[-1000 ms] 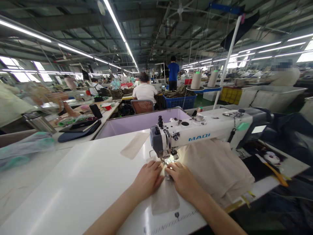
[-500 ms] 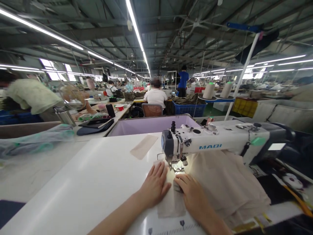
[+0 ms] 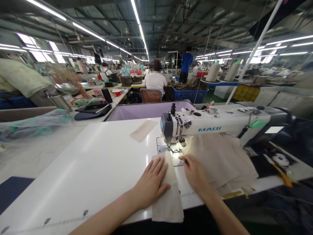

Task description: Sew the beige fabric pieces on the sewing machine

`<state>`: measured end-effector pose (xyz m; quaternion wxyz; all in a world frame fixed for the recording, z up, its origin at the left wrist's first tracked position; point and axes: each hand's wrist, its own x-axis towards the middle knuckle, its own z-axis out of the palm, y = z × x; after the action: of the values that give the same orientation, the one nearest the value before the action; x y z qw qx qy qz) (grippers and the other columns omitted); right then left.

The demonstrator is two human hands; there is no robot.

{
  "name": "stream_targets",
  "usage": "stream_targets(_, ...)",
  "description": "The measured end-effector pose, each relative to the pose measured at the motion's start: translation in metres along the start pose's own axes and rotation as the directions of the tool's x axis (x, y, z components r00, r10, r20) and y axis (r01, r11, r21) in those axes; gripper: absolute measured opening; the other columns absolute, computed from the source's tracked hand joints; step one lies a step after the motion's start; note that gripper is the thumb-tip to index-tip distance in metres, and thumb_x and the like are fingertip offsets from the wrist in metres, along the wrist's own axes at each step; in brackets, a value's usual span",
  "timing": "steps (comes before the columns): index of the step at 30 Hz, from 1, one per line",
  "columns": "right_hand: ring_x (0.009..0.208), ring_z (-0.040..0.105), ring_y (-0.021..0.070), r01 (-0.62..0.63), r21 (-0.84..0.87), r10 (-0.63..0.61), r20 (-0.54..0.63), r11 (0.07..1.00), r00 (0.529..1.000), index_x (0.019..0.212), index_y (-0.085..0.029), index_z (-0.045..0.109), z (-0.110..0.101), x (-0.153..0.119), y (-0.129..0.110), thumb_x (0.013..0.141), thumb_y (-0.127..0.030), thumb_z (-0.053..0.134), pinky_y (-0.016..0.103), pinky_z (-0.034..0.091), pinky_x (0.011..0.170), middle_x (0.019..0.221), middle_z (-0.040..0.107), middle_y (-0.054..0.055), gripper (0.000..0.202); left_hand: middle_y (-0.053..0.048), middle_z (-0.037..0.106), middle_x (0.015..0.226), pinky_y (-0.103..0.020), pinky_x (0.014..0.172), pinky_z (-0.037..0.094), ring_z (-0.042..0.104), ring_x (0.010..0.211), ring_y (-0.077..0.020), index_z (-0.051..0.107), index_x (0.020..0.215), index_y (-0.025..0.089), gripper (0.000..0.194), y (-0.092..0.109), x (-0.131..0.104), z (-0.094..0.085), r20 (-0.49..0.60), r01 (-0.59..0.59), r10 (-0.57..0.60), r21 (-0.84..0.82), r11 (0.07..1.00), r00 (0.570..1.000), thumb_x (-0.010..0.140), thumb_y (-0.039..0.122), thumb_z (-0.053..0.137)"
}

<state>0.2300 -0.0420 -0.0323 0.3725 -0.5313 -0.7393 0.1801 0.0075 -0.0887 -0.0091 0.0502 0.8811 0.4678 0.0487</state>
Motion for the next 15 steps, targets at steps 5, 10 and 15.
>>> stream_targets(5, 0.09, 0.066, 0.0221, -0.021, 0.018, 0.02, 0.021, 1.0, 1.0, 0.092, -0.022, 0.062, -0.002, -0.001, 0.003, 0.089, -0.017, 0.043, 0.031, 0.047, 0.079, 0.094, 0.069, 0.005, 0.02, -0.016, 0.048, 0.15, -0.053, 0.113, 0.04, 0.043, 0.139, -0.0336, 0.048, 0.142, 0.017, 0.046, 0.024, -0.002, -0.013, -0.081, 0.017, -0.015, 0.022, 1.0, 0.997, 0.099, 0.032, 0.051)
stream_targets(10, 0.085, 0.065, 0.0216, -0.018, 0.03, 0.017, 0.032, 0.999, 0.999, 0.091, -0.022, 0.062, -0.002, -0.001, 0.004, 0.089, -0.017, 0.045, 0.03, 0.045, 0.074, 0.089, 0.067, 0.003, 0.018, -0.013, 0.057, 0.133, -0.041, 0.073, 0.061, 0.068, 0.098, -0.0292, 0.047, 0.141, 0.021, 0.047, 0.04, -0.012, -0.028, 0.164, 0.117, -0.125, 0.061, 0.991, 0.979, 0.097, 0.031, 0.054)
stream_targets(15, 0.08, 0.066, 0.0213, 0.018, 0.045, -0.019, 0.013, 0.999, 1.0, 0.091, -0.022, 0.062, 0.002, -0.001, 0.004, 0.086, -0.012, 0.044, 0.029, 0.046, 0.069, 0.087, 0.068, 0.003, 0.021, -0.015, 0.047, 0.146, -0.042, 0.073, 0.059, 0.072, 0.088, -0.0268, 0.045, 0.142, 0.021, 0.043, -0.011, 0.014, -0.026, 0.124, 0.314, -0.323, 0.091, 0.945, 0.938, 0.101, 0.034, 0.042)
